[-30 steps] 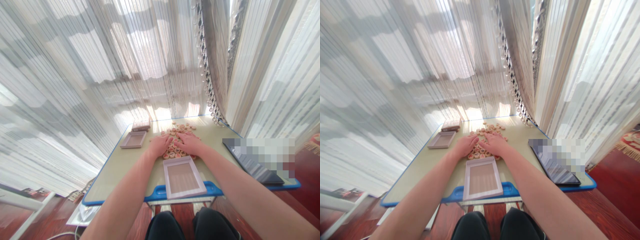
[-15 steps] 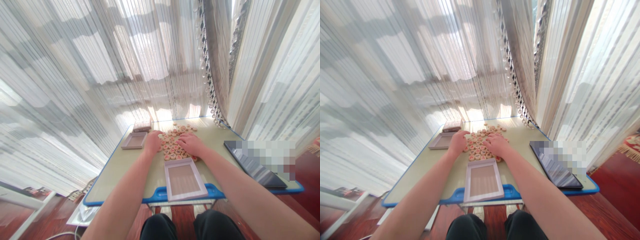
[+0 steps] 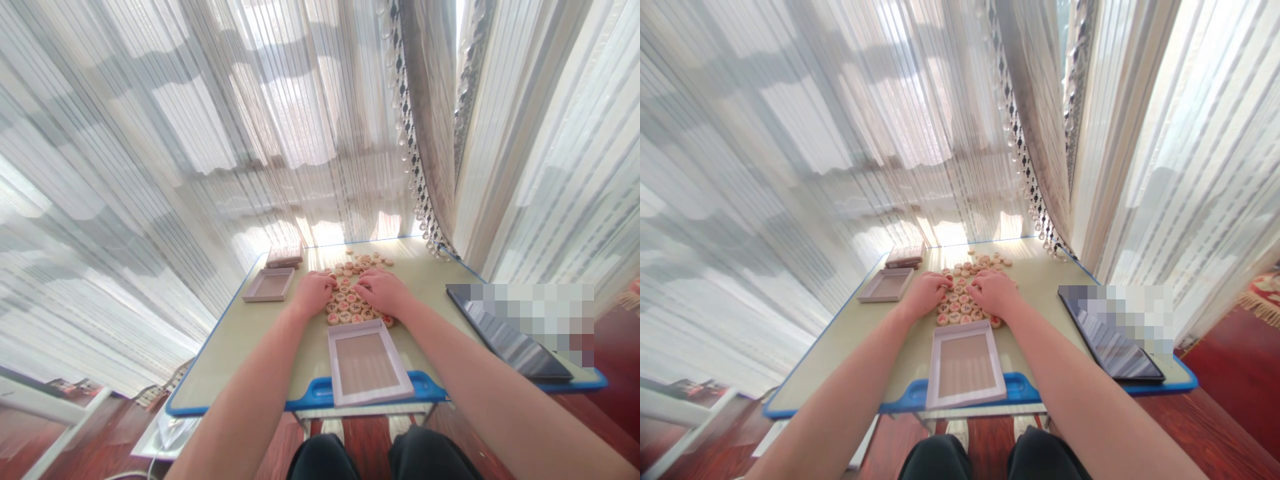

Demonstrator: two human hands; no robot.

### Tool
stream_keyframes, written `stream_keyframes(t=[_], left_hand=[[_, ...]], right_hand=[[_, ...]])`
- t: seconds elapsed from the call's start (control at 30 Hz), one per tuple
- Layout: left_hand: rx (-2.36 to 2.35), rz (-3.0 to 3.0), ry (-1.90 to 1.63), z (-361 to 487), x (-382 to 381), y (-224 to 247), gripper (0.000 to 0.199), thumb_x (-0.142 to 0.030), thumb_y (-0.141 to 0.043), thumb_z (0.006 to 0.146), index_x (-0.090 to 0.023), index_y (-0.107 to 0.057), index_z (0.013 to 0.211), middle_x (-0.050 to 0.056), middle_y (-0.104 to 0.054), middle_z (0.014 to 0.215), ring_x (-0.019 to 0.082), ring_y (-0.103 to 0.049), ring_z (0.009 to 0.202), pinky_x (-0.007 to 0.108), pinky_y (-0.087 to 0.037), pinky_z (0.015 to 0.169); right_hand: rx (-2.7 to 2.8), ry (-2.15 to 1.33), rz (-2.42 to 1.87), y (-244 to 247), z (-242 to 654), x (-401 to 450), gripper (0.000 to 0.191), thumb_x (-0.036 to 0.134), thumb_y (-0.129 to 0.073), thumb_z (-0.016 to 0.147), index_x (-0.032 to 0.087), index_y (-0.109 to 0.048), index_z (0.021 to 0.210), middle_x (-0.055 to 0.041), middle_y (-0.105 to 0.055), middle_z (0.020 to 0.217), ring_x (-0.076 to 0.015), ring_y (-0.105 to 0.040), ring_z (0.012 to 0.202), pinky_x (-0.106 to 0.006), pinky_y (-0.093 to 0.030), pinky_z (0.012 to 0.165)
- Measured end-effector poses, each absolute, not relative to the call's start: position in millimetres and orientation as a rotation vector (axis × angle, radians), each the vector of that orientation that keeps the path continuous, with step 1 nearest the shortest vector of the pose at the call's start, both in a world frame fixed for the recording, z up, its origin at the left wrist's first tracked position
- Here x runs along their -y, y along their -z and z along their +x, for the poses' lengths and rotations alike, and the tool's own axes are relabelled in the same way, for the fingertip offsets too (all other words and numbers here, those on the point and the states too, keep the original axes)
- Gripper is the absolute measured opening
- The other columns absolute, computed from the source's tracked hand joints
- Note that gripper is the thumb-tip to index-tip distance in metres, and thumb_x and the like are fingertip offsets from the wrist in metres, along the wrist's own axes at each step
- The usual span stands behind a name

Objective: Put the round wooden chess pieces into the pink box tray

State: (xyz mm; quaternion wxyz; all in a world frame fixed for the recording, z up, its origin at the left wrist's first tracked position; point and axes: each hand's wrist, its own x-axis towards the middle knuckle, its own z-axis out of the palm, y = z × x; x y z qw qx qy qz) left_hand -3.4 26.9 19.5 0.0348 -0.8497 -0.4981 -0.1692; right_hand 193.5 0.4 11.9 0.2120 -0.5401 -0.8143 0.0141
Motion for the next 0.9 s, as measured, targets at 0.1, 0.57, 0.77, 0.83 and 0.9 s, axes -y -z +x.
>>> stream_keyframes(t=[0.1, 0.57, 0.77, 0.83, 0.9], left_hand=[[1.537, -2.574, 0.538, -4, -27, -18, 0.028, -0.026, -0.044, 0.083, -0.023, -0.070, 0.092, 0.003, -0.069, 0.099, 0.019, -0.058, 0.097, 0.030, -0.042, 0.091], [1.835, -2.449, 0.698, 2, -31, -15, 0.018, -0.030, -0.054, 0.077, -0.021, -0.063, 0.090, 0.003, -0.069, 0.093, 0.021, -0.059, 0.093, 0.031, -0.044, 0.080], [1.781, -2.482, 0.732, 5, -26, -18, 0.018, -0.021, -0.052, 0.076, -0.024, -0.066, 0.086, 0.001, -0.071, 0.092, 0.019, -0.060, 0.095, 0.036, -0.036, 0.094], [1.728, -2.500, 0.724, 6, -24, -18, 0.020, -0.020, -0.050, 0.076, -0.024, -0.068, 0.084, 0.001, -0.071, 0.090, 0.019, -0.061, 0.095, 0.036, -0.034, 0.095], [1.677, -2.530, 0.692, 7, -24, -18, 0.021, -0.020, -0.049, 0.076, -0.024, -0.069, 0.080, 0.001, -0.071, 0.089, 0.019, -0.060, 0.094, 0.036, -0.034, 0.095]], right_hand=[[2.119, 0.018, -1.478, -15, 196, 1, 0.038, 0.041, -0.037, 0.089, 0.021, -0.069, 0.084, -0.0064, -0.066, 0.102, -0.0214, -0.055, 0.099, -0.033, -0.034, 0.092], [1.493, -0.218, -1.695, -5, 232, -29, 0.061, 0.042, -0.009, 0.093, 0.016, -0.060, 0.113, -0.0108, -0.061, 0.117, -0.0239, -0.052, 0.110, -0.035, -0.038, 0.092], [1.939, -0.124, -1.704, -10, 220, -23, 0.051, 0.051, -0.020, 0.091, 0.033, -0.064, 0.111, 0.0029, -0.058, 0.124, -0.0246, -0.046, 0.118, -0.041, -0.032, 0.100], [2.004, -0.118, -1.718, -8, 217, -23, 0.052, 0.055, -0.021, 0.090, 0.035, -0.060, 0.117, 0.0040, -0.053, 0.131, -0.0263, -0.042, 0.122, -0.044, -0.030, 0.102], [2.049, -0.134, -1.707, -6, 215, -24, 0.053, 0.058, -0.023, 0.089, 0.035, -0.054, 0.124, 0.0035, -0.047, 0.137, -0.0275, -0.038, 0.126, -0.045, -0.028, 0.104]])
